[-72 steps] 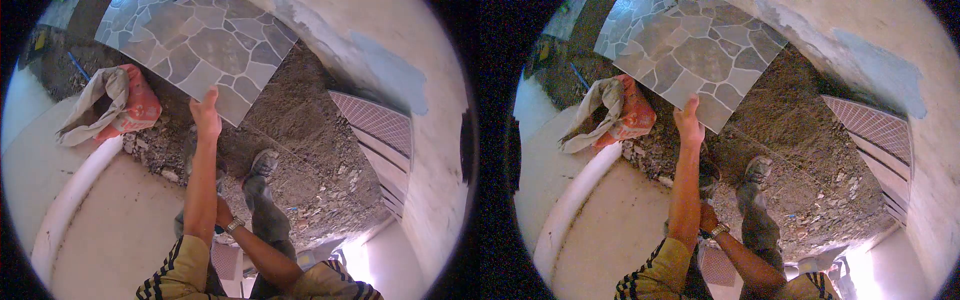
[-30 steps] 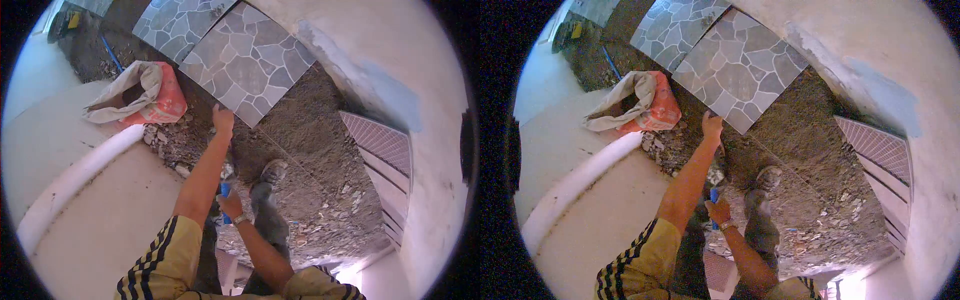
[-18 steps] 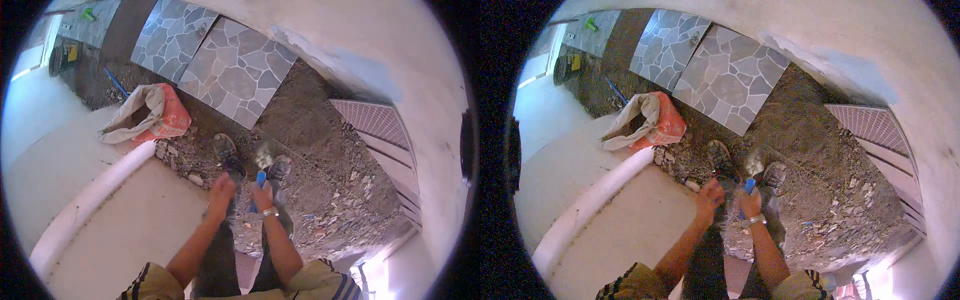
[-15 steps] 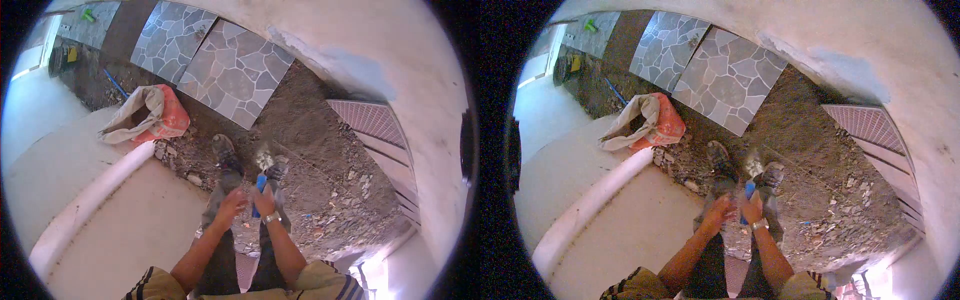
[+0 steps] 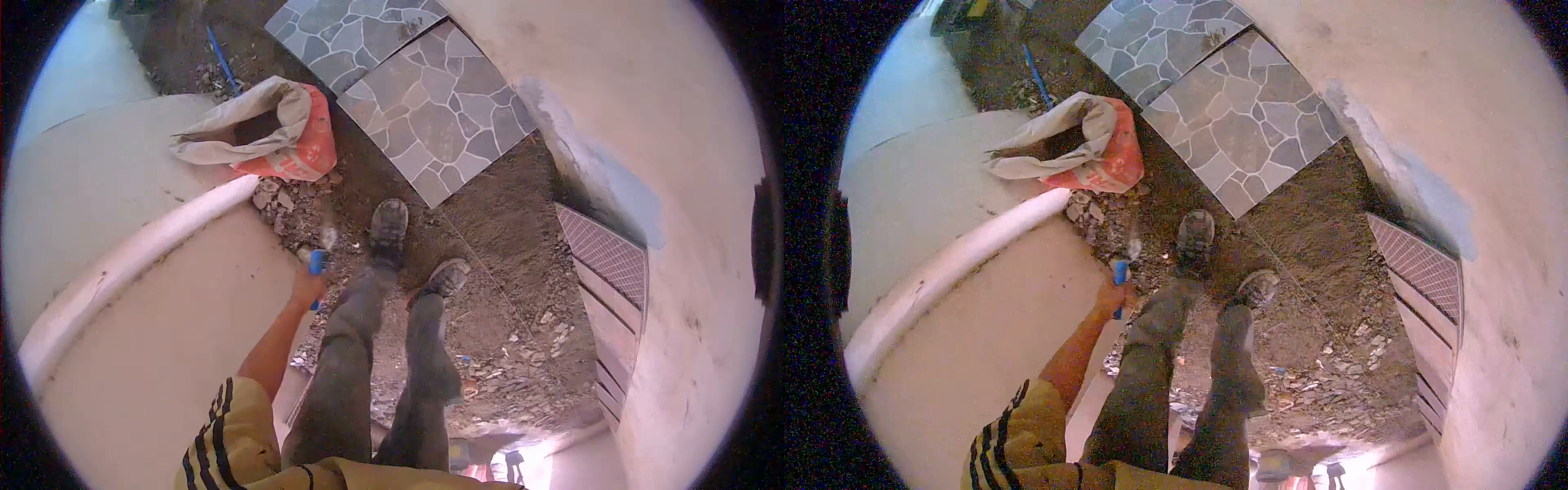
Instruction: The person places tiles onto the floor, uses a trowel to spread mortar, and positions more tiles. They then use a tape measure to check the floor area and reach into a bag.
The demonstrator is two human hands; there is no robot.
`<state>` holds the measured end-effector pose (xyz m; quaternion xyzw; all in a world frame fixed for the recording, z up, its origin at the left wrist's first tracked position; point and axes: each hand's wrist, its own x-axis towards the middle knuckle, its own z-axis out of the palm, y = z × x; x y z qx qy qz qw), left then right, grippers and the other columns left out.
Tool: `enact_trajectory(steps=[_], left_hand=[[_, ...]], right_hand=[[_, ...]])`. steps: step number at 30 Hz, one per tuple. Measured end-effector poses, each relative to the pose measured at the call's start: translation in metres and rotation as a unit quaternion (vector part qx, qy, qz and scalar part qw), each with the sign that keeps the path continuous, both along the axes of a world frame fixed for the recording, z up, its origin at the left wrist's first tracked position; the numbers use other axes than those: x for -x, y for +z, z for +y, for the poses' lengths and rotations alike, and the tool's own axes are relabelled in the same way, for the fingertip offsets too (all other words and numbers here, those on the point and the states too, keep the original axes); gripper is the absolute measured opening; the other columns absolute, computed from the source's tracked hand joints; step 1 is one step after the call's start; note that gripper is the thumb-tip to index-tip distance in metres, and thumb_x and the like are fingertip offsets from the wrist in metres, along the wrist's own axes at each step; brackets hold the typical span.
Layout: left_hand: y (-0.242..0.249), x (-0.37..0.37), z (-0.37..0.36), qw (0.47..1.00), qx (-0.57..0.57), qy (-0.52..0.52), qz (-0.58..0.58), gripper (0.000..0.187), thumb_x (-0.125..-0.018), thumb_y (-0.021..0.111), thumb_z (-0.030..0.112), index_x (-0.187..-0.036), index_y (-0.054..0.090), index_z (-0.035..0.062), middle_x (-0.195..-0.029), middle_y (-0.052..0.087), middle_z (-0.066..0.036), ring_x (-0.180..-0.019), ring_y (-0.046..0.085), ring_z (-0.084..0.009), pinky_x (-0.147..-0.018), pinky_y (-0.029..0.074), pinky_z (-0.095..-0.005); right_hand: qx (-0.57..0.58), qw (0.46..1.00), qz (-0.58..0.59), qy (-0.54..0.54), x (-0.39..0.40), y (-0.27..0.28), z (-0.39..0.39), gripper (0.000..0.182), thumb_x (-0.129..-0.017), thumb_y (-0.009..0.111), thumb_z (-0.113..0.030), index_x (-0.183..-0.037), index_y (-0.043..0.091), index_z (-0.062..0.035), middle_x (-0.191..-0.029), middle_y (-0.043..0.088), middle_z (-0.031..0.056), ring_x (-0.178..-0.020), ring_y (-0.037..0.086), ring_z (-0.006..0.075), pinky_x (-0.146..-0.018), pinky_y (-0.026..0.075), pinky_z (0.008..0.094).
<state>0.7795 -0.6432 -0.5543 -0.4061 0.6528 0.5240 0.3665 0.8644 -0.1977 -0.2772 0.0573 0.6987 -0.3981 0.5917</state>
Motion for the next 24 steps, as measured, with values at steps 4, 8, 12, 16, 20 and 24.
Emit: enact_trajectory(steps=[4, 8, 12, 16, 20, 24], left_hand=[[-0.097, -0.078, -0.083, 0.991, 0.053, 0.118, -0.016, 0.034, -0.085, 0.062, 0.019, -0.11, 0.044, 0.0051, -0.087, 0.053, -0.009, -0.07, 0.051, -0.0209, -0.059, 0.041, -0.0336], [-0.202, -0.132, -0.149, 0.973, 0.195, 0.111, 0.061, 0.053, -0.087, 0.06, 0.026, -0.127, 0.036, 0.002, -0.111, 0.051, -0.018, -0.097, 0.05, -0.0323, -0.082, 0.04, -0.0392], [-0.259, -0.126, -0.15, 0.927, 0.342, 0.022, 0.15, 0.066, -0.089, 0.059, 0.031, -0.14, 0.03, -0.001, -0.131, 0.048, -0.024, -0.118, 0.049, -0.0405, -0.1, 0.038, -0.0434], [-0.281, -0.114, -0.141, 0.834, 0.482, -0.045, 0.265, 0.061, -0.09, 0.058, 0.027, -0.139, 0.034, -0.0015, -0.128, 0.047, -0.021, -0.114, 0.049, -0.0357, -0.098, 0.039, -0.0417], [-0.182, 0.026, -0.014, 0.878, 0.266, -0.016, 0.399, 0.056, -0.092, 0.057, 0.024, -0.139, 0.036, 0.0, -0.119, 0.051, -0.015, -0.104, 0.053, -0.0274, -0.092, 0.043, -0.0387], [-0.16, 0.145, 0.096, 0.949, 0.002, 0.056, 0.311, 0.055, -0.092, 0.057, 0.022, -0.138, 0.035, 0.0028, -0.111, 0.054, -0.009, -0.095, 0.054, -0.0168, -0.081, 0.048, -0.0311]], right_hand=[[-0.003, 0.998, -0.034, 0.053, 0.02, -0.001, 0.015, 0.041, -0.084, 0.061, -0.03, -0.115, 0.055, -0.004, -0.113, 0.059, 0.018, -0.102, 0.058, 0.0337, -0.087, 0.047, 0.0426], [0.03, 0.995, -0.017, 0.097, 0.046, -0.027, 0.009, 0.041, -0.084, 0.061, -0.028, -0.116, 0.056, -0.0041, -0.113, 0.061, 0.017, -0.1, 0.059, 0.0345, -0.086, 0.048, 0.0434], [0.034, 0.985, 0.114, 0.123, 0.097, -0.112, -0.002, 0.04, -0.083, 0.06, -0.026, -0.117, 0.057, -0.0042, -0.112, 0.062, 0.0161, -0.097, 0.06, 0.0354, -0.086, 0.048, 0.0443], [-0.174, 0.929, 0.308, -0.107, 0.233, -0.273, 0.031, 0.036, -0.084, 0.058, -0.021, -0.116, 0.058, -0.0034, -0.104, 0.065, 0.014, -0.086, 0.063, 0.0297, -0.077, 0.052, 0.0413], [-0.097, 0.747, 0.208, -0.624, 0.313, -0.419, 0.069, 0.023, -0.086, 0.055, -0.018, -0.105, 0.06, -0.0045, -0.084, 0.059, 0.0081, -0.065, 0.059, 0.0174, -0.051, 0.052, 0.0319], [-0.081, 0.753, 0.229, -0.611, 0.334, -0.492, 0.09, 0.02, -0.085, 0.057, -0.021, -0.098, 0.056, -0.006, -0.078, 0.053, 0.0045, -0.059, 0.053, 0.0172, -0.048, 0.051, 0.0312]])
